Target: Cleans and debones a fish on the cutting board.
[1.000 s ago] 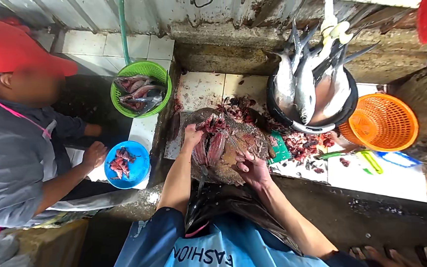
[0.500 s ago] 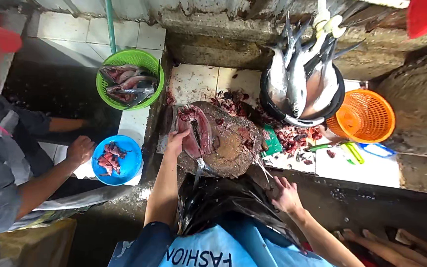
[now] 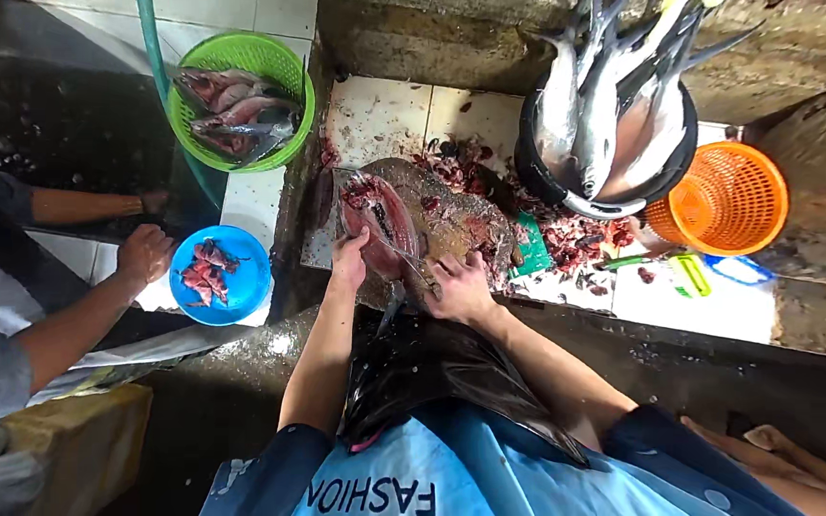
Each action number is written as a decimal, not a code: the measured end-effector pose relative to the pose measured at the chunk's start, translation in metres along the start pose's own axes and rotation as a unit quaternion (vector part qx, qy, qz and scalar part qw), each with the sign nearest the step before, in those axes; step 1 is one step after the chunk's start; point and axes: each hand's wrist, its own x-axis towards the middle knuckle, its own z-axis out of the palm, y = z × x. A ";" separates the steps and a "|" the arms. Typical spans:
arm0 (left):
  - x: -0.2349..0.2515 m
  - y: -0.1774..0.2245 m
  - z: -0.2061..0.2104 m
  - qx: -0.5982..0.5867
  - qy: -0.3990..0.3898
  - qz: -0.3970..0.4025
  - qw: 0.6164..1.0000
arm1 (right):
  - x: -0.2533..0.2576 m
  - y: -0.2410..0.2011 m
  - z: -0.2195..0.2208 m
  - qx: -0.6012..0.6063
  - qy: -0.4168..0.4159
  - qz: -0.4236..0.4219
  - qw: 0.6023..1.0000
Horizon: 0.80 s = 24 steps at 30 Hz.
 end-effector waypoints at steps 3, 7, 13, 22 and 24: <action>-0.001 0.000 0.000 0.004 0.003 0.009 1.000 | 0.016 -0.006 0.002 0.019 -0.092 0.012 0.996; -0.002 0.000 -0.001 0.025 0.013 0.019 0.999 | 0.012 -0.003 0.007 0.082 -0.127 0.015 0.988; -0.005 -0.007 0.017 0.030 0.040 0.003 0.999 | -0.003 -0.001 -0.005 0.125 -0.120 0.068 0.983; 0.000 -0.002 -0.008 0.012 0.044 -0.021 0.999 | -0.018 0.016 -0.018 0.129 -0.044 0.112 0.984; -0.009 0.000 0.002 0.007 0.029 -0.031 0.999 | -0.002 0.006 -0.017 0.098 -0.083 0.089 0.988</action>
